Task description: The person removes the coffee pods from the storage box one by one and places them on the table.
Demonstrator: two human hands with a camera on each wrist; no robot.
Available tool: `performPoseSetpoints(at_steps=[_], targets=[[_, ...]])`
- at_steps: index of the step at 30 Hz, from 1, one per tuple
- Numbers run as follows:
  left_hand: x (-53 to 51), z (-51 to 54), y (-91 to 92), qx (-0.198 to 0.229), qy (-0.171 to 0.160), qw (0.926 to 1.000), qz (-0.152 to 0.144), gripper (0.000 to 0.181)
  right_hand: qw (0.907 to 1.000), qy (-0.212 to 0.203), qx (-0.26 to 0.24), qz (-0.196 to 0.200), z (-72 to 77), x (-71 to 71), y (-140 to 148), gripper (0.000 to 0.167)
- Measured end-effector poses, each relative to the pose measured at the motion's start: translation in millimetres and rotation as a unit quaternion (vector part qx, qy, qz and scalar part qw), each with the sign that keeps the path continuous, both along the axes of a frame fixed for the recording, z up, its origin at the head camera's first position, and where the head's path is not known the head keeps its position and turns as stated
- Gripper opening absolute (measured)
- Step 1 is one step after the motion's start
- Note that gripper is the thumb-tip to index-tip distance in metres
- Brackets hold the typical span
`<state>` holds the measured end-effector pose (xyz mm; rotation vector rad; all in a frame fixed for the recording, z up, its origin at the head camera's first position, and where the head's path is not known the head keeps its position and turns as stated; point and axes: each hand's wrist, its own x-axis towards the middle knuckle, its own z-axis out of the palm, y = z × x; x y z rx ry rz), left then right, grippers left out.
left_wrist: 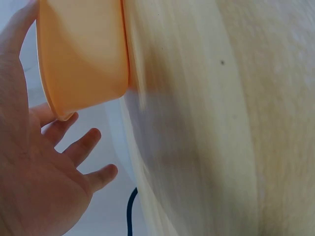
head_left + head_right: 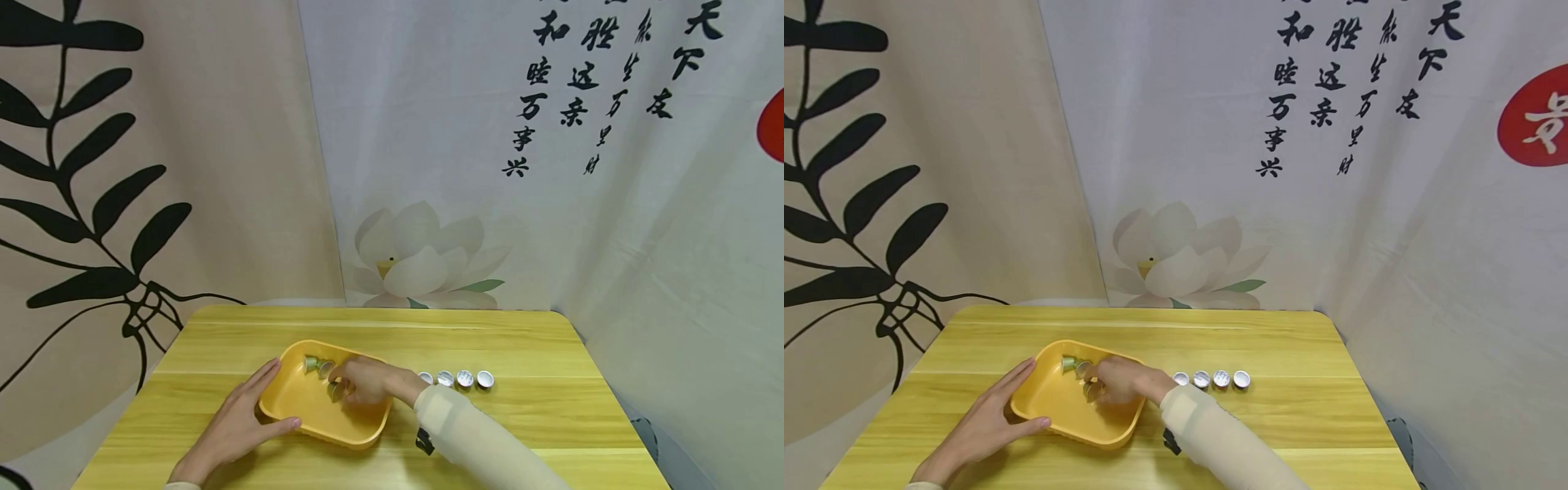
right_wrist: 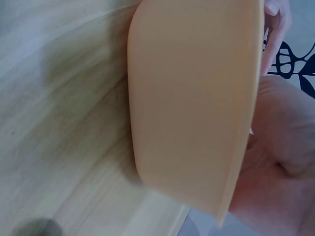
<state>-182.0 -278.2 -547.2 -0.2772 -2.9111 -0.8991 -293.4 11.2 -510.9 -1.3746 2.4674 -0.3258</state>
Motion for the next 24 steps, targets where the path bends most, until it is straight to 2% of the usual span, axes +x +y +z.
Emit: performPoseSetpoints(at_steps=[4, 11, 18, 24], targets=[[-0.3, 0.4, 0.3, 0.0, 0.001, 1.0, 0.0, 0.12, 1.0, 0.002, -0.005, 0.003, -2.1, 0.5, -1.1, 0.047], [-0.1, 1.2, 1.1, 0.006, -0.001, 1.0, -0.002, 0.119, 0.9999, 0.014, 0.003, -0.008, -5.1, 1.7, -2.2, 0.027], [0.5, 2.2, 0.8, 0.007, -0.002, 1.0, -0.003, 0.119, 0.9997, 0.017, -0.005, -0.015, -5.9, 2.9, -2.1, 0.023], [0.5, 0.6, 0.2, 0.005, -0.002, 1.0, -0.002, 0.119, 0.9992, 0.017, -0.001, -0.037, -5.6, 5.2, -1.9, 0.022]])
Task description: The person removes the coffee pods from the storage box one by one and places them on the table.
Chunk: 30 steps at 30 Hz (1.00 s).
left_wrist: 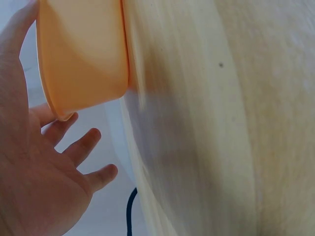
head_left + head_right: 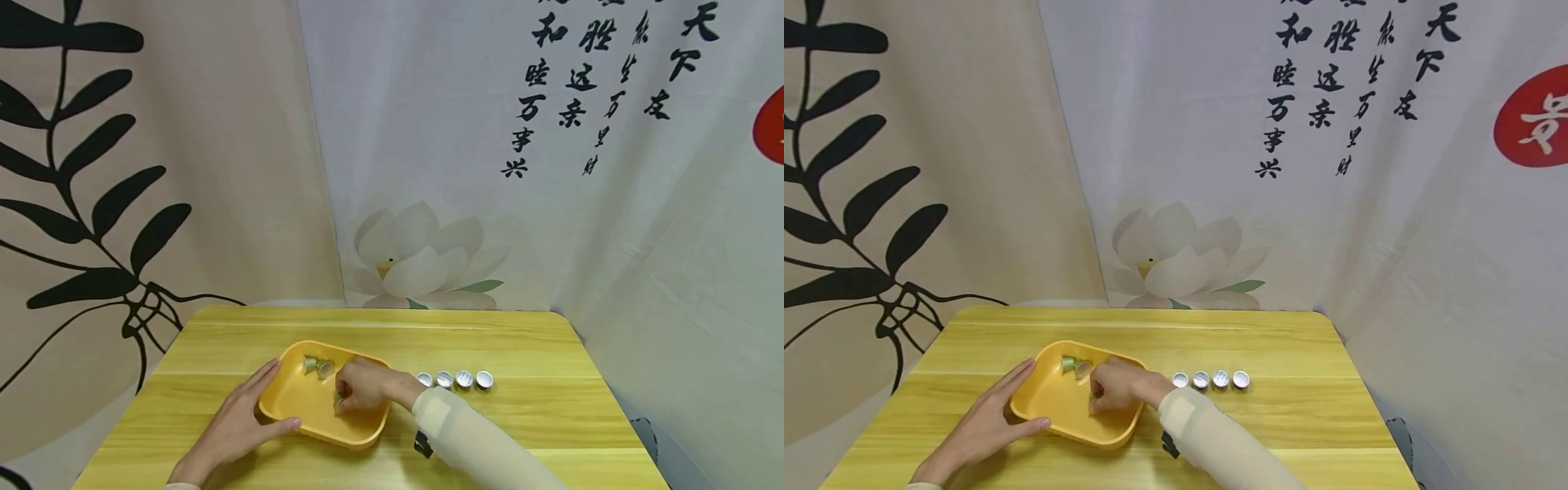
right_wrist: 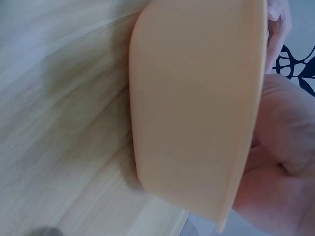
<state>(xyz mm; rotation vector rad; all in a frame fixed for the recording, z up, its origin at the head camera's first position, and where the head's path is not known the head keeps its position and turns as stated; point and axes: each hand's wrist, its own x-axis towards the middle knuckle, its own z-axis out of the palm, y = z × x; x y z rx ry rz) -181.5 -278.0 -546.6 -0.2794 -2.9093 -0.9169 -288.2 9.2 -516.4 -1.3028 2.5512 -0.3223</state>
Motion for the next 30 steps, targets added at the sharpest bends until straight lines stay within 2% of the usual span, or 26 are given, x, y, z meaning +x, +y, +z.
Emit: performPoseSetpoints(at_steps=[8, 15, 20, 24, 27, 30], targets=[[-0.3, 0.7, 1.8, 0.003, 0.0, 1.0, -0.003, 0.119, 0.9996, -0.015, -0.016, -0.016, 3.1, 2.9, 3, 0.022], [-1.5, 2.0, 2.2, 0.001, -0.003, 1.0, -0.003, 0.12, 0.9975, -0.05, -0.049, -0.012, 10.5, 0.7, 12, 0.01], [-1.5, 2.1, 0.8, 0.0, -0.003, 1.0, -0.001, 0.122, 0.9932, -0.068, -0.094, -0.005, 15.4, -1.1, 24, 0.018], [-0.9, 0.9, -1.0, 0.002, -0.004, 1.0, -0.001, 0.123, 0.9829, -0.12, -0.14, -0.01, 17.7, -1.3, 35, 0.019], [-0.4, 0.0, -1.2, 0.003, -0.005, 1.0, -0.001, 0.123, 0.9686, -0.177, -0.172, -0.029, 18.8, -0.1, 43, 0.017], [-0.7, -0.8, -0.3, 0.001, -0.006, 1.0, 0.001, 0.123, 0.9559, -0.21, -0.199, -0.05, 19.6, 1.3, 51, 0.017]])
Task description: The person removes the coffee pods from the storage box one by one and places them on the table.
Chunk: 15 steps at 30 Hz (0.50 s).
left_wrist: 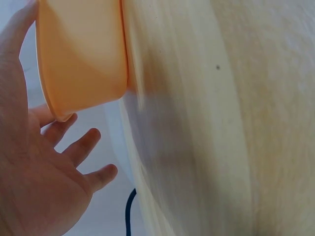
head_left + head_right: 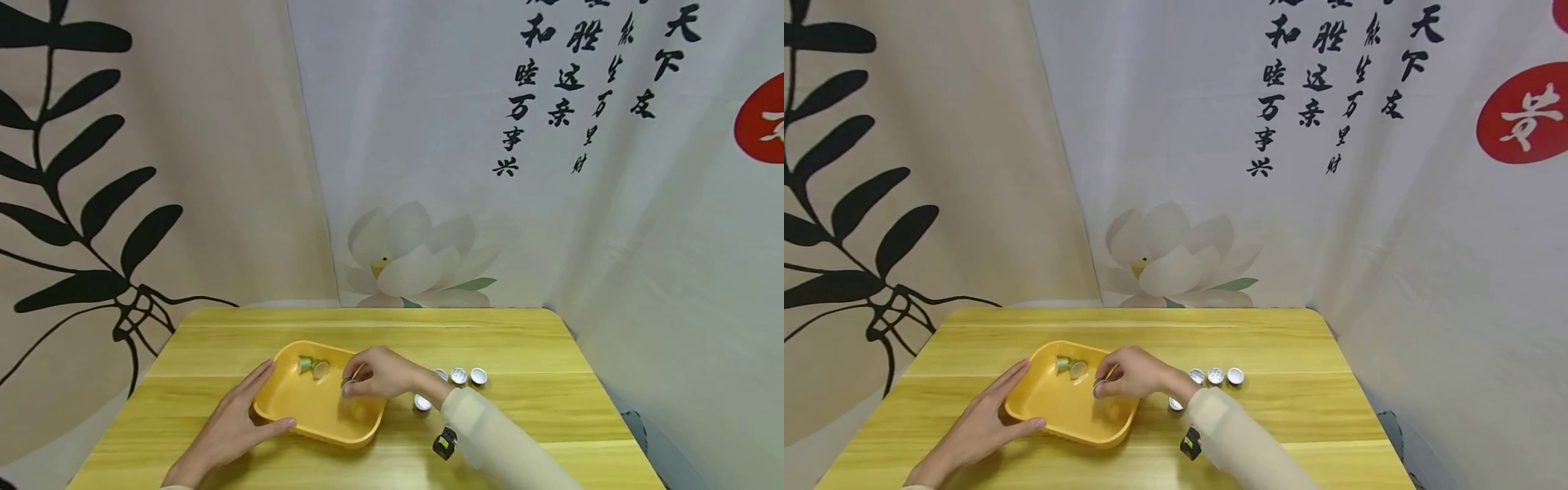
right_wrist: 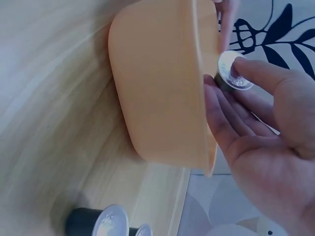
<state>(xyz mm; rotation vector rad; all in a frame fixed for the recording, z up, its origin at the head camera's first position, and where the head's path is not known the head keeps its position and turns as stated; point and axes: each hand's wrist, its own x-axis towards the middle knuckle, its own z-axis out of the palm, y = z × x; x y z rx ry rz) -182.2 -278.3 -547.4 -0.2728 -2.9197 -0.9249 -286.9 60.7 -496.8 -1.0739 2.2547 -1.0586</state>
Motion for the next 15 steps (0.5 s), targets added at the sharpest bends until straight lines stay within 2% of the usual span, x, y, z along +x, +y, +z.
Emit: performPoseSetpoints(at_steps=[5, 8, 15], targets=[[-0.7, -1.2, 0.5, -0.004, 0.003, 1.0, 0.0, 0.124, 0.999, -0.023, -0.033, -0.019, 0.6, 2.6, 12, 0.027], [-1.0, -1.5, 0.2, -0.008, 0.005, 1.0, -0.001, 0.123, 0.9969, -0.05, -0.055, -0.027, -0.1, 4.4, 20, 0.032], [-0.1, -0.8, 0.4, -0.01, 0.003, 0.9999, -0.001, 0.123, 0.988, -0.11, -0.092, -0.057, 3.2, 10.1, 37, 0.029]])
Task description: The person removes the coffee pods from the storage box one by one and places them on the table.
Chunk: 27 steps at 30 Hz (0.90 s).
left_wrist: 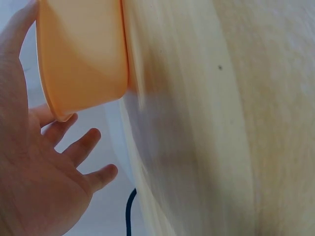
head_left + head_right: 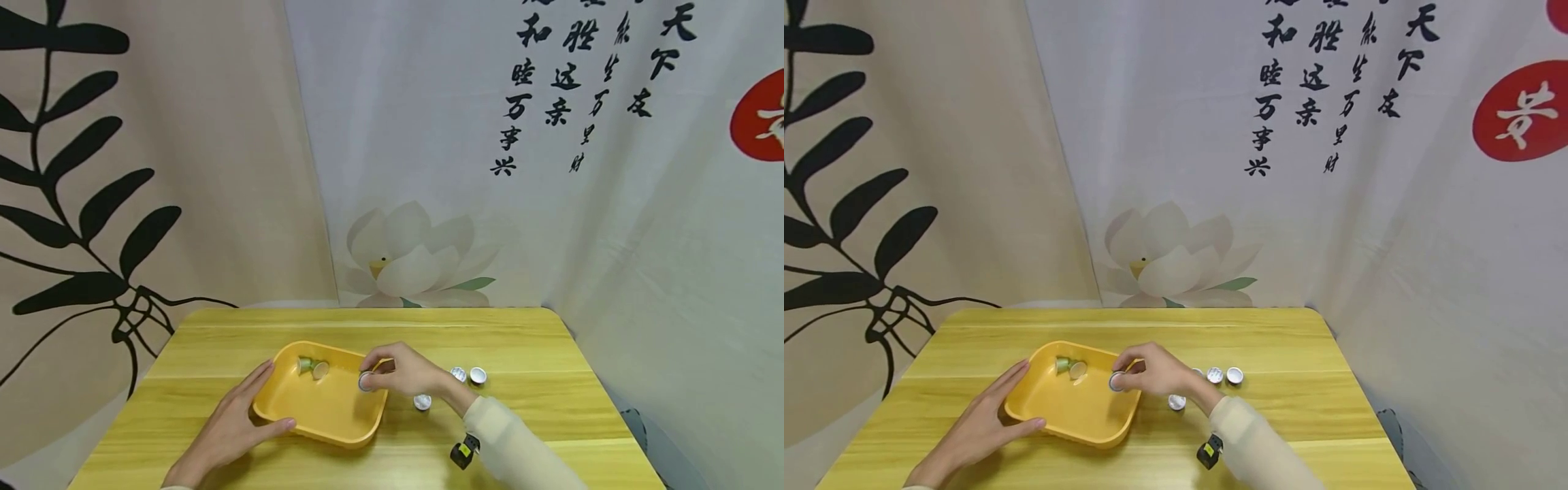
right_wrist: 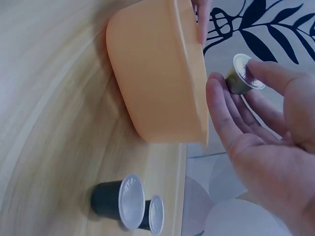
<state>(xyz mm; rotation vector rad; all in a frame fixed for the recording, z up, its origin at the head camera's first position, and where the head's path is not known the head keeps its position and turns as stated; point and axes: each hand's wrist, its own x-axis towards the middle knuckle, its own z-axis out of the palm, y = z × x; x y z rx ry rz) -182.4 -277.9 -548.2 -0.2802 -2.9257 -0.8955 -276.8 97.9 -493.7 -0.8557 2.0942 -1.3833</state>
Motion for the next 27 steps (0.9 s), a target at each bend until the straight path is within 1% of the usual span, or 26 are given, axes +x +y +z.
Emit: performPoseSetpoints(at_steps=[3, 6, 11, 16, 19, 24, 27], targets=[[0.2, -0.2, 0.1, 0.004, -0.003, 1.0, 0.0, 0.123, 0.9998, -0.011, -0.011, -0.012, 2.3, 2.9, 6, 0.031], [0.0, -0.6, 0.3, 0.006, -0.007, 1.0, 0.002, 0.123, 0.9996, -0.009, -0.015, -0.02, 3.0, 5.2, 13, 0.032], [-0.3, -0.7, 0.6, 0.008, -0.009, 0.9999, 0.003, 0.123, 0.9991, 0.007, -0.015, -0.038, 2.2, 8.7, 27, 0.031], [-0.3, 0.3, 0.9, 0.008, -0.008, 0.9999, 0.0, 0.122, 0.9981, 0.026, -0.025, -0.049, -0.2, 11.5, 42, 0.032], [-0.3, 0.7, 0.8, 0.008, -0.009, 0.9999, -0.001, 0.122, 0.9973, 0.033, -0.036, -0.055, -2.4, 12.4, 49, 0.028], [-0.3, 0.7, 0.5, 0.008, -0.011, 0.9999, -0.001, 0.122, 0.9959, 0.028, -0.048, -0.071, -5.8, 15.5, 62, 0.023], [-0.4, 0.7, 0.6, 0.008, -0.009, 0.9999, -0.002, 0.122, 0.9949, 0.018, -0.052, -0.084, -7.2, 17.8, 69, 0.022]])
